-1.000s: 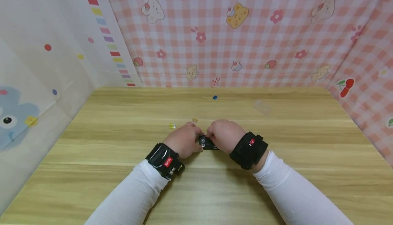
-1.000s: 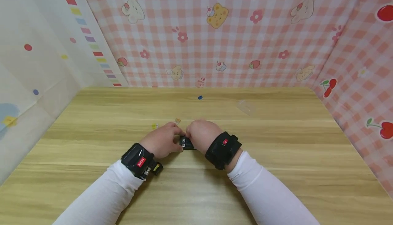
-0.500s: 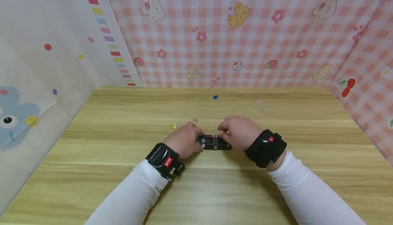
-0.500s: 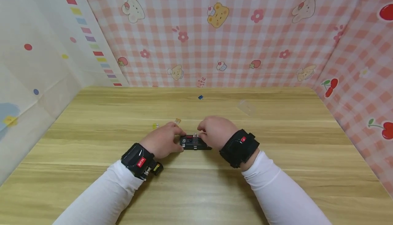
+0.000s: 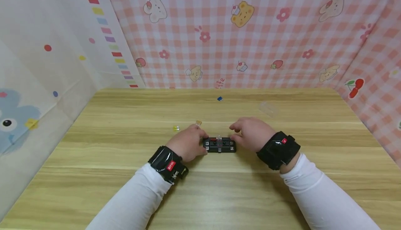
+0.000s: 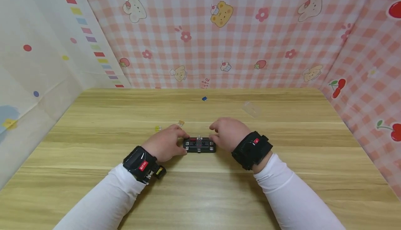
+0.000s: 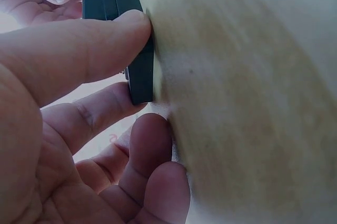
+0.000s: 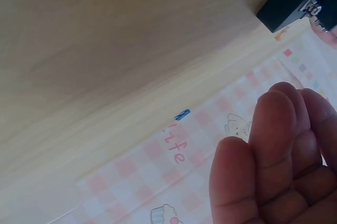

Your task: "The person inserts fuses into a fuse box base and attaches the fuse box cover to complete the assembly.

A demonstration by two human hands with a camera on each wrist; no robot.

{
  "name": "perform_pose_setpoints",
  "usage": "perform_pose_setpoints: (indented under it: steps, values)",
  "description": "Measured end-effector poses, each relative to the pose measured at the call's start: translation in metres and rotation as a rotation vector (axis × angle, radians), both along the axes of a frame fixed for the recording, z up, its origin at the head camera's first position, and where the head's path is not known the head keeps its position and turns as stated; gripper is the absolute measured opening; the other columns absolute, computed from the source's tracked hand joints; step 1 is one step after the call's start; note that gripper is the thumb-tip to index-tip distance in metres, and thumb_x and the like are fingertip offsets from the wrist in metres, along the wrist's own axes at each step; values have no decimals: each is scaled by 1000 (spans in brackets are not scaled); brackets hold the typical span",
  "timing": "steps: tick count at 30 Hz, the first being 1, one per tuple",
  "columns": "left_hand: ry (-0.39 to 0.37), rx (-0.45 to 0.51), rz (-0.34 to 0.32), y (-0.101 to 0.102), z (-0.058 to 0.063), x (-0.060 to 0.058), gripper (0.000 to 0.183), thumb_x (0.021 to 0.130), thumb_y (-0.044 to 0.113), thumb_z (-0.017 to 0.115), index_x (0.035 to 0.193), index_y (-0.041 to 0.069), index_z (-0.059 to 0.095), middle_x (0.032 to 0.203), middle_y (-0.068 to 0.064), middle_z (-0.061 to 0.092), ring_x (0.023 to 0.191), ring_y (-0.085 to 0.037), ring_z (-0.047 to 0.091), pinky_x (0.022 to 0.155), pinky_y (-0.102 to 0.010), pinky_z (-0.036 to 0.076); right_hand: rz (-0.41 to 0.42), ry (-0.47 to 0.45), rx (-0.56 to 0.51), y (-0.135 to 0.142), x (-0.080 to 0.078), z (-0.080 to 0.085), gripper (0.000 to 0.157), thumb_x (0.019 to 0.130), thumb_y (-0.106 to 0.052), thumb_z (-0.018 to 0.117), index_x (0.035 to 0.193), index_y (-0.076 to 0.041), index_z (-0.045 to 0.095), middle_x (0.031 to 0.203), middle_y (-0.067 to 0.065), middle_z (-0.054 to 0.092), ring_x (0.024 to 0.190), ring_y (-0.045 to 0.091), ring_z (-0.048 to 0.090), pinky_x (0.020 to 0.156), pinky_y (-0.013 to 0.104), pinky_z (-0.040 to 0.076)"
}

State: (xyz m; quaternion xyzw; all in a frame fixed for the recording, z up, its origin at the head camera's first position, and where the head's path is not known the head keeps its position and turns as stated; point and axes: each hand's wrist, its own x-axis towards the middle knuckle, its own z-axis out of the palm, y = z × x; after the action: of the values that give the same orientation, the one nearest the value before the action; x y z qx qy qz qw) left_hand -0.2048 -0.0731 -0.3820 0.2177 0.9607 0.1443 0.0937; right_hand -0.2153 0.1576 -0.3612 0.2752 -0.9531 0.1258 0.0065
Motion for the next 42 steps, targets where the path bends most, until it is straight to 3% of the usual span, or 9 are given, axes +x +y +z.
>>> perform_pose_setpoints:
  steps: [10,22,32,42]
  values:
    - [3,0,-8,-2,2,-2,50,77,37,75,121,16,62,119,-1,50,93,-13,49,83,-33,46,-11,-10,-8,0,-19,2,30,86,-24,68,111,-7,67,105,8,66,94,19,58,83,44,49]
    - [-13,2,-10,-5,0,-3,49,78,37,74,120,16,62,116,-1,51,90,-12,49,82,-32,45,-24,-31,57,-17,-71,19,29,89,-17,62,116,-6,64,114,13,63,101,24,55,87,45,46]
    - [-7,2,-22,-4,1,-1,50,77,37,74,121,16,62,118,-1,50,91,-12,49,83,-32,45,-74,38,59,-30,-113,11,27,89,-14,62,115,-7,64,113,12,62,92,23,55,79,40,47]
    - [2,1,-32,-5,3,0,51,77,38,75,121,16,62,117,-1,51,92,-12,49,83,-31,46,-123,-62,197,-45,-141,12,37,91,-8,57,128,-11,57,127,12,55,110,28,50,92,43,43]
